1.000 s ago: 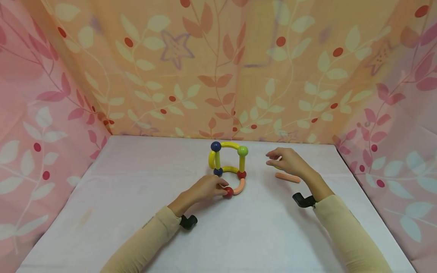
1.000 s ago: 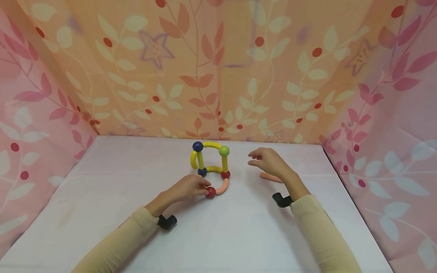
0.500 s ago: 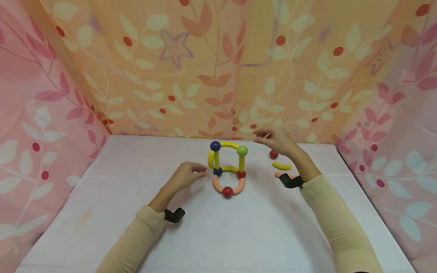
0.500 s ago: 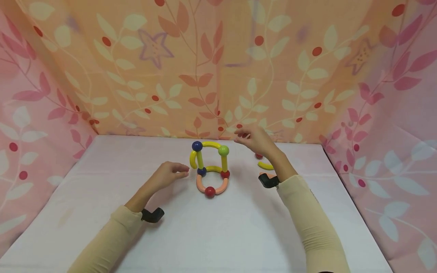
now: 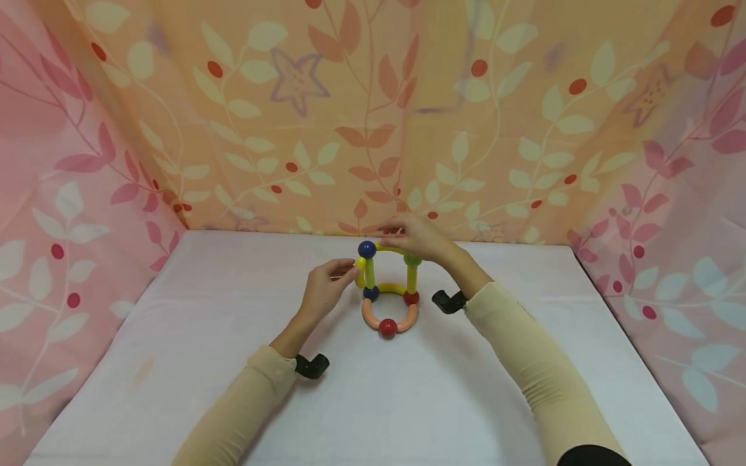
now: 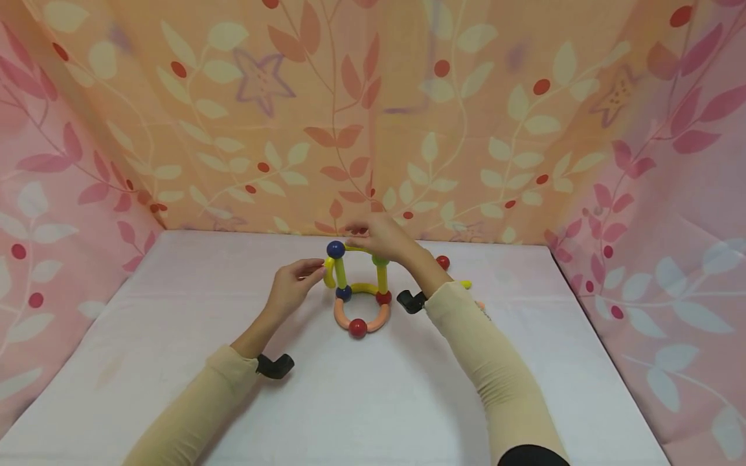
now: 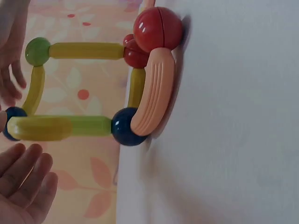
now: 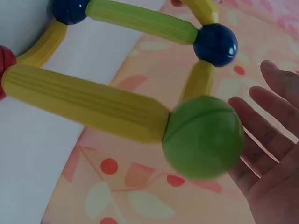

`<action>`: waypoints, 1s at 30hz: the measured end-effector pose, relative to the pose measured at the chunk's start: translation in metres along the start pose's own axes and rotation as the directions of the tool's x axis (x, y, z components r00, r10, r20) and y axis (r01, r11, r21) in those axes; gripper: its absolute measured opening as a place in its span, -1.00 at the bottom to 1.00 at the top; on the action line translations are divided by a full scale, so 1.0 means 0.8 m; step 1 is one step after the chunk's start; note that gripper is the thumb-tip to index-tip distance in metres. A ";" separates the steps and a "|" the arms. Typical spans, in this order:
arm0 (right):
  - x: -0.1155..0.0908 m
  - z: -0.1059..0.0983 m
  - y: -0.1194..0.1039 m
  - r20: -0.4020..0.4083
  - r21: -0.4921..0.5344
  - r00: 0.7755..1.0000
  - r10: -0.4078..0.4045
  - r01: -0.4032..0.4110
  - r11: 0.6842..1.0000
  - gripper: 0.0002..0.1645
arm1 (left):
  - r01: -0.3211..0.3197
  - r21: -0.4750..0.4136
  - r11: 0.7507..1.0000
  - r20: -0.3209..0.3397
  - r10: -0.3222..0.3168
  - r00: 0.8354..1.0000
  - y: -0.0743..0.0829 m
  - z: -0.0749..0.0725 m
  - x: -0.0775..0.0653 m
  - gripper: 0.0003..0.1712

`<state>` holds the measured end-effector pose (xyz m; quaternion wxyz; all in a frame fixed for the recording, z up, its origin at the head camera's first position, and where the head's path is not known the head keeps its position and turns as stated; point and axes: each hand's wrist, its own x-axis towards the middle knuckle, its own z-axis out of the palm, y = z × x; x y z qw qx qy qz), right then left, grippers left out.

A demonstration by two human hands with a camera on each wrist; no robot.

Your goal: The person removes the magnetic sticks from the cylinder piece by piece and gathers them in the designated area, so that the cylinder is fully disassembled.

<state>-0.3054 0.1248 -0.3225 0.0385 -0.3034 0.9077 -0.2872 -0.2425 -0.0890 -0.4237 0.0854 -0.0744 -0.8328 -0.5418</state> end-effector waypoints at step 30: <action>0.018 0.020 0.016 0.170 0.101 0.985 -0.011 -0.006 0.995 -0.52 | -0.065 -0.075 0.995 -0.053 0.061 0.997 0.001 0.025 0.001 -0.68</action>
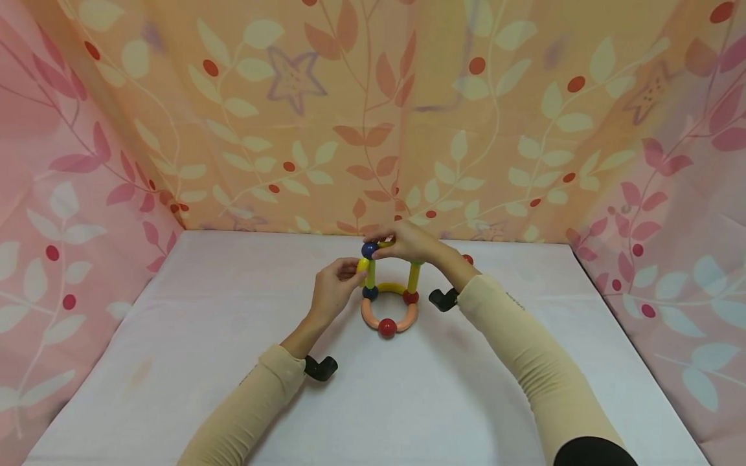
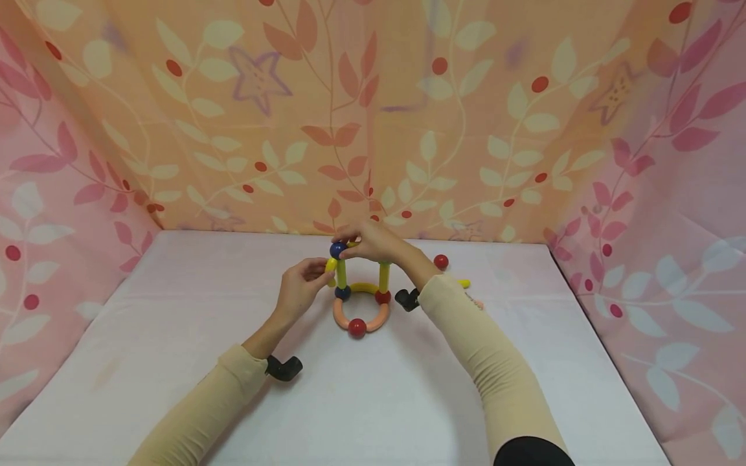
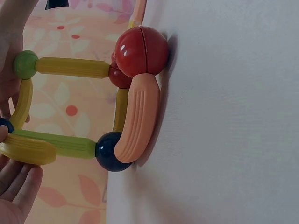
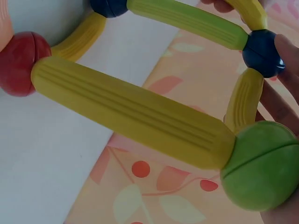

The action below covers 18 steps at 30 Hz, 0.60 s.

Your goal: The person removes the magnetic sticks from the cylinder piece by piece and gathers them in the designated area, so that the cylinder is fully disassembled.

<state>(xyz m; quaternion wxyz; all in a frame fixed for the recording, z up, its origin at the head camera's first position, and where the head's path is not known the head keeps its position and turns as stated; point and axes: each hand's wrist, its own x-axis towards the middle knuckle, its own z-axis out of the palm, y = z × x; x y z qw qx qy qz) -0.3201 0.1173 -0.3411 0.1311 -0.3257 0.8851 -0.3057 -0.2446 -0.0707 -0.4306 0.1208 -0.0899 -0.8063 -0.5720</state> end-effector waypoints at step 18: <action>-0.006 0.006 0.000 -0.057 0.016 0.997 -0.049 0.050 0.999 -0.54 | 0.094 0.067 0.993 0.006 -0.095 0.995 -0.002 -0.010 0.003 -0.75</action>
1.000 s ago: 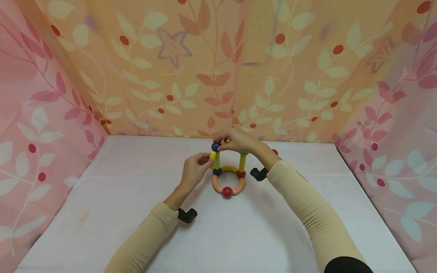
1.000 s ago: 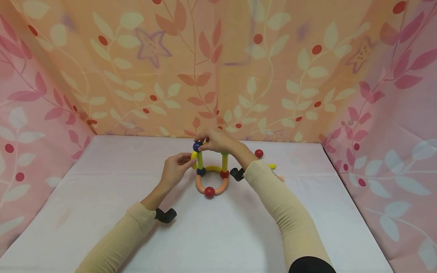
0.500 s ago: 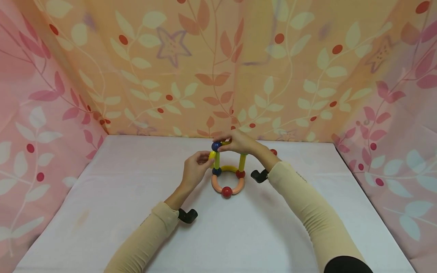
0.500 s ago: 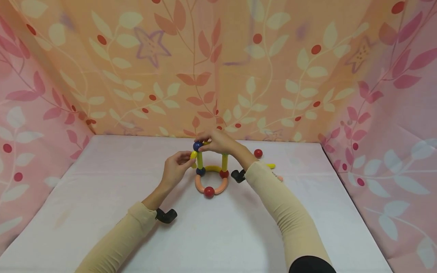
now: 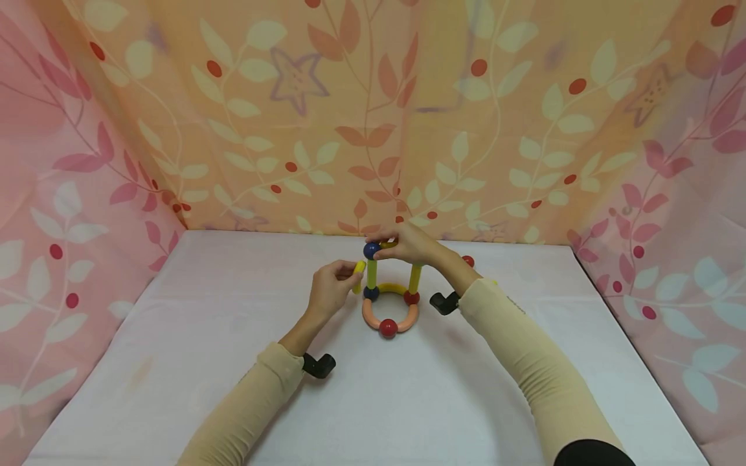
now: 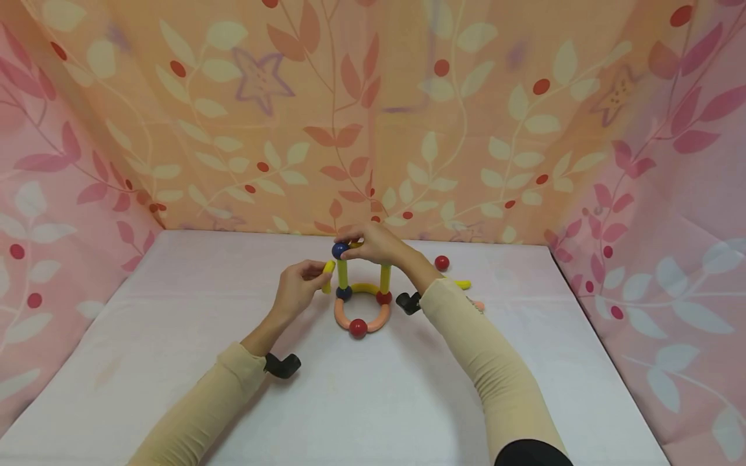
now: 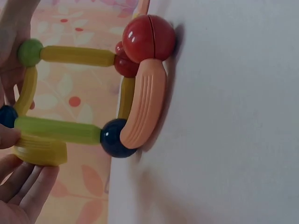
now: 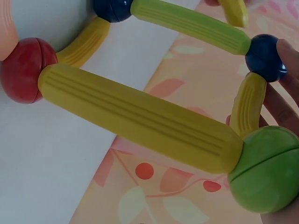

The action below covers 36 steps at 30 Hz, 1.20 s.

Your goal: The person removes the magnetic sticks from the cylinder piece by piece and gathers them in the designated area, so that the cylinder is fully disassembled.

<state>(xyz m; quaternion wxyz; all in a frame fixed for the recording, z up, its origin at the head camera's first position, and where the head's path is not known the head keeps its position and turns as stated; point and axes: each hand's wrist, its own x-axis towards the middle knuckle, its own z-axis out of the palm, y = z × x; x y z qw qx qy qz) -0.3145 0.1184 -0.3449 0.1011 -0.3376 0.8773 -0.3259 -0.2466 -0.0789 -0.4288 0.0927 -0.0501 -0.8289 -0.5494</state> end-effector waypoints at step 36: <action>0.001 -0.002 -0.006 0.024 -0.043 0.999 0.040 -0.039 0.998 -0.51 | 0.276 -0.135 0.952 0.123 -0.260 0.958 -0.051 -0.111 0.015 -0.55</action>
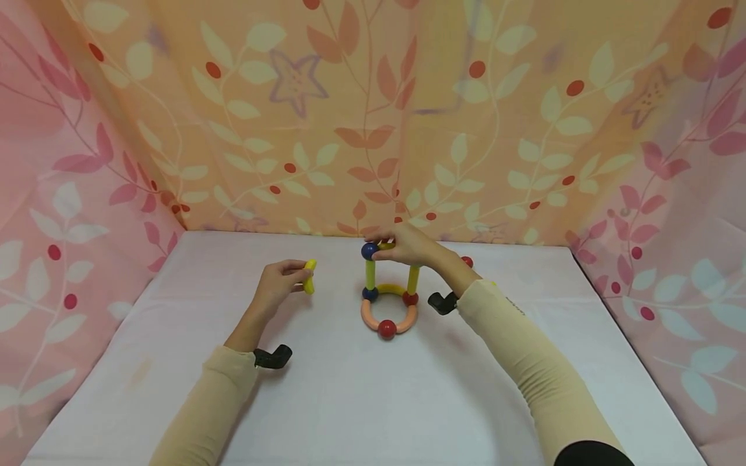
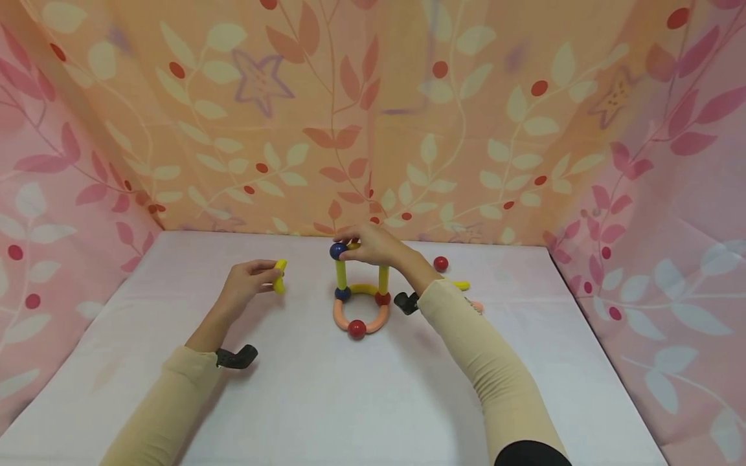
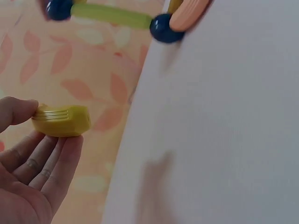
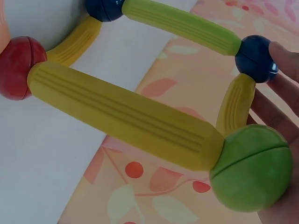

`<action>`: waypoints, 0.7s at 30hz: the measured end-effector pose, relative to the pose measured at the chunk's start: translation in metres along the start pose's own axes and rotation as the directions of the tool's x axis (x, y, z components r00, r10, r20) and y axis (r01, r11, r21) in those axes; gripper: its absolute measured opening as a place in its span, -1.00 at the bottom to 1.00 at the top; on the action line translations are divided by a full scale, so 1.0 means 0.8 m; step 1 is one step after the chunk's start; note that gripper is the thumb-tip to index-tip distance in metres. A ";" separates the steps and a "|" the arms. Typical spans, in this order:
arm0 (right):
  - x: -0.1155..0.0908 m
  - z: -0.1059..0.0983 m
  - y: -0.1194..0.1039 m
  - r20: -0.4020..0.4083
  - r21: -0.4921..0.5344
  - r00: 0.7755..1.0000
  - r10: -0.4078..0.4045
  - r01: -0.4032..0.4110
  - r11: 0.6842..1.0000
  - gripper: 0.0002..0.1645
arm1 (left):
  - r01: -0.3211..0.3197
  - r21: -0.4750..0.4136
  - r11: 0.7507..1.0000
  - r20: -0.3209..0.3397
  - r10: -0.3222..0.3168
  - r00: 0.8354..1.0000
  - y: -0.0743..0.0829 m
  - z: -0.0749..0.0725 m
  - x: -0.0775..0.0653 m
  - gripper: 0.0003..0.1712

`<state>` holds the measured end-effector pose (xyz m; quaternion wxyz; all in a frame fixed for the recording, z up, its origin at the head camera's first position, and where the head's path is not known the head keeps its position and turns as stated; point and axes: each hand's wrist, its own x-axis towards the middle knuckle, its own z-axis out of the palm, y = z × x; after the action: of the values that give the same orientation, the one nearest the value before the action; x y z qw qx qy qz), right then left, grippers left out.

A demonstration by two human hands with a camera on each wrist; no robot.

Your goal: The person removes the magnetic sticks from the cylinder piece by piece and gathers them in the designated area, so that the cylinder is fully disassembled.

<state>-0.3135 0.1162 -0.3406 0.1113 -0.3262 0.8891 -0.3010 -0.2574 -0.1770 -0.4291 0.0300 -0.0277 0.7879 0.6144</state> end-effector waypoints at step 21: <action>-0.006 -0.004 0.003 0.001 -0.032 1.000 0.028 -0.028 0.999 -0.51 | 0.284 0.335 0.898 -0.076 -0.275 0.958 -0.053 -0.150 0.005 -0.37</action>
<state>-0.3123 0.1225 -0.3398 0.1108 -0.3158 0.8983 -0.2848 -0.2596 -0.3039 -0.4415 0.1115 -0.1433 0.8708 0.4569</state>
